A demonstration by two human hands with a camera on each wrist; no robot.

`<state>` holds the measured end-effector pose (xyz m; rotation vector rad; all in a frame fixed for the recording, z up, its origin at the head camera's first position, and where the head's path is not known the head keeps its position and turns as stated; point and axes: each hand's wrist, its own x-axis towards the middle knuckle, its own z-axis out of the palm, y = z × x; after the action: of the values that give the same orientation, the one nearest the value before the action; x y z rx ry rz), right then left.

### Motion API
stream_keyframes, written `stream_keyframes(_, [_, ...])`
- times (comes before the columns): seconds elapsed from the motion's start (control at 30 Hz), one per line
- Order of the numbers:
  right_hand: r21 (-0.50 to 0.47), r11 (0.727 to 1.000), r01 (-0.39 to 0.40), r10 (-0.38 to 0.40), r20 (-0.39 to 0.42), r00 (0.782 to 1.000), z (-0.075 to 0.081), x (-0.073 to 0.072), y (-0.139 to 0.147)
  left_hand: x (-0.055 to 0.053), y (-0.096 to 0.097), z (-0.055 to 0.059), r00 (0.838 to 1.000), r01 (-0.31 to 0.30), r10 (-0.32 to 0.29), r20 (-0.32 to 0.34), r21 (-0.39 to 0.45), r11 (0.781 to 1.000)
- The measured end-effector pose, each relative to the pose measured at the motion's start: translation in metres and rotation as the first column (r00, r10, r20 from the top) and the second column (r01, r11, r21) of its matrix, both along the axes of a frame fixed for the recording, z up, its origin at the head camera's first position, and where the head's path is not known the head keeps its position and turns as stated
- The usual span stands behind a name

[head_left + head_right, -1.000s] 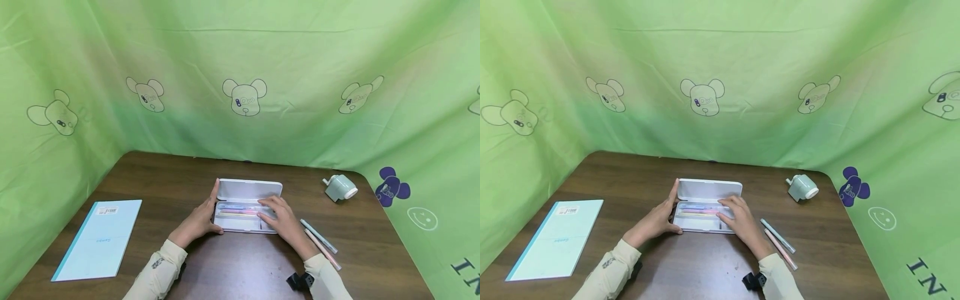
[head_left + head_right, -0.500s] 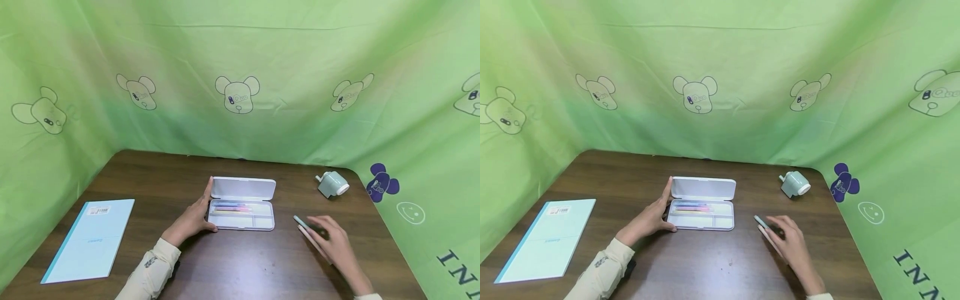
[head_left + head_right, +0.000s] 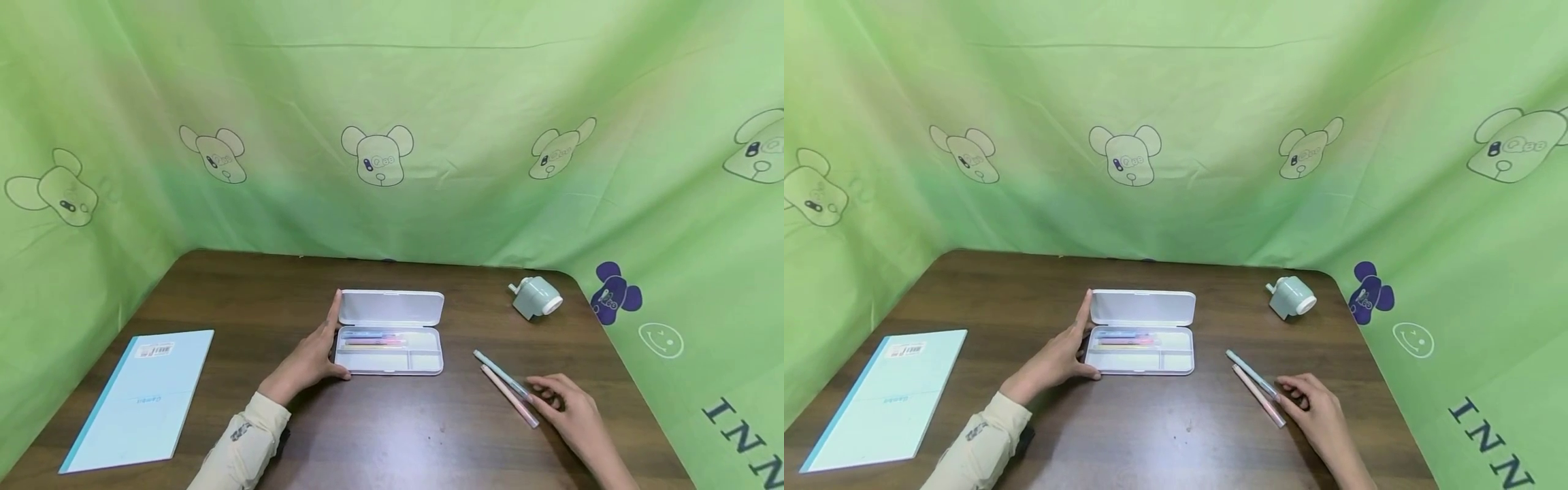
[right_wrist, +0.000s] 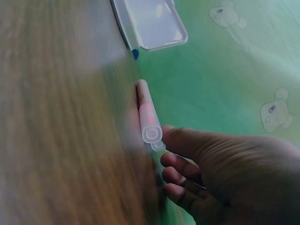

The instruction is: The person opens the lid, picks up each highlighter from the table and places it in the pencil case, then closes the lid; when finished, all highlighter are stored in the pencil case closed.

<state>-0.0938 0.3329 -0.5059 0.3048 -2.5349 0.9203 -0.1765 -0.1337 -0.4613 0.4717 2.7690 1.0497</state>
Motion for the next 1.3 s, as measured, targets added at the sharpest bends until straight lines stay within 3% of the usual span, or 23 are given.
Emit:
stream_keyframes(0.27, [0.063,0.998,0.014,-0.013,-0.020,1.000,-0.002,-0.004,-0.004,0.001,0.000,0.001,1.000,0.001,-0.001,-0.004,0.004,1.000])
stream_keyframes(0.53, [0.008,0.998,0.055,-0.054,-0.048,0.997,0.000,-0.012,-0.012,0.001,-0.002,0.002,1.000,0.000,0.000,-0.007,0.005,1.000])
stream_keyframes(0.77, [0.001,1.000,0.003,-0.003,-0.114,0.993,0.007,-0.036,-0.036,0.001,-0.003,-0.004,0.999,0.019,-0.019,-0.043,0.015,1.000])
stream_keyframes(0.87, [-0.006,1.000,-0.028,0.027,-0.115,0.993,0.010,-0.049,-0.051,0.000,-0.002,-0.005,0.999,0.018,-0.017,-0.027,0.021,1.000])
stream_keyframes(1.0, [-0.011,0.997,-0.080,0.078,-0.105,0.991,0.012,-0.065,-0.075,0.001,0.001,-0.001,1.000,-0.002,0.002,0.007,0.023,1.000])
stream_keyframes(1.3, [-0.022,0.979,-0.203,0.201,-0.045,0.978,0.012,-0.091,-0.128,0.001,0.000,0.000,1.000,-0.018,0.018,0.016,0.025,1.000])
